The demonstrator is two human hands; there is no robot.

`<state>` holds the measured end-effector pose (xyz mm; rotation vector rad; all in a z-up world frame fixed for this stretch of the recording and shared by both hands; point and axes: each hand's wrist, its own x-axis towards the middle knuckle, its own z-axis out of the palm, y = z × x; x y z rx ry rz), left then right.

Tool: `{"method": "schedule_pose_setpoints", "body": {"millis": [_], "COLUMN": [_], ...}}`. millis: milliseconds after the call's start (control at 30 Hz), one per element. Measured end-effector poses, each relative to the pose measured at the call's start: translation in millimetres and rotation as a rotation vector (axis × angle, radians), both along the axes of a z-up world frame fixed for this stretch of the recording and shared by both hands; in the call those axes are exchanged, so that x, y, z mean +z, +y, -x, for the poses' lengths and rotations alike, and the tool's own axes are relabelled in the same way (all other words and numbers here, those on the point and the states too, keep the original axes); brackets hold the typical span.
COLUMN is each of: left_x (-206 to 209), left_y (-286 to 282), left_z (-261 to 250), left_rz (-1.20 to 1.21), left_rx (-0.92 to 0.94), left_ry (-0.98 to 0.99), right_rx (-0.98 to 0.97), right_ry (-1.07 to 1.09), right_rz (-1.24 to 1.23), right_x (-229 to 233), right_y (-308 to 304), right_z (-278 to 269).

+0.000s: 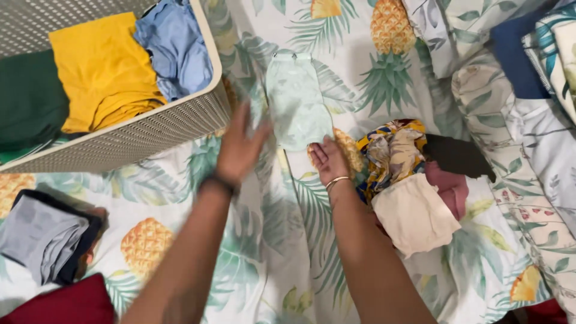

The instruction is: Folding various items of clothing on a bed and placing them into organized laundry baskets.

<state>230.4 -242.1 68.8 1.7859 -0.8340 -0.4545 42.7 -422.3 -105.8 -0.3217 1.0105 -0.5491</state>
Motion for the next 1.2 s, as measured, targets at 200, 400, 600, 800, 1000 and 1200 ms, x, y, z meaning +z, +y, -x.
{"method": "schedule_pose_setpoints", "body": {"millis": [200, 400, 600, 800, 1000, 1200], "left_x": [-166.7, -139.6, -213.7, -220.6, -174.1, -117.0], "left_y": [241.8, 318.3, 343.9, 331.1, 311.6, 289.9], "left_z": [157.7, 245.8, 233.9, 188.3, 175.7, 178.2], "left_rz": [-0.556, -0.472, -0.523, -0.621, -0.67, -0.66], "left_rx": [0.208, 0.182, 0.096, 0.17, 0.136, 0.009], "left_ry": [0.29, 0.727, 0.795, 1.03, 0.997, 0.552], "right_rx": [0.155, -0.003, 0.336, 0.439, 0.491, 0.763], "right_ry": [-0.271, 0.106, 0.337, 0.833, 1.407, 1.225], "right_rz": [0.027, 0.12, 0.937, 1.423, 1.841, 1.591], "right_x": [-119.5, -42.2, -93.7, 139.0, 205.3, 170.3], "right_y": [-37.9, -12.5, -14.2, 38.3, -3.9, -22.3], "right_z": [32.4, -14.2, 83.0, 139.1, 227.2, 245.9]}}
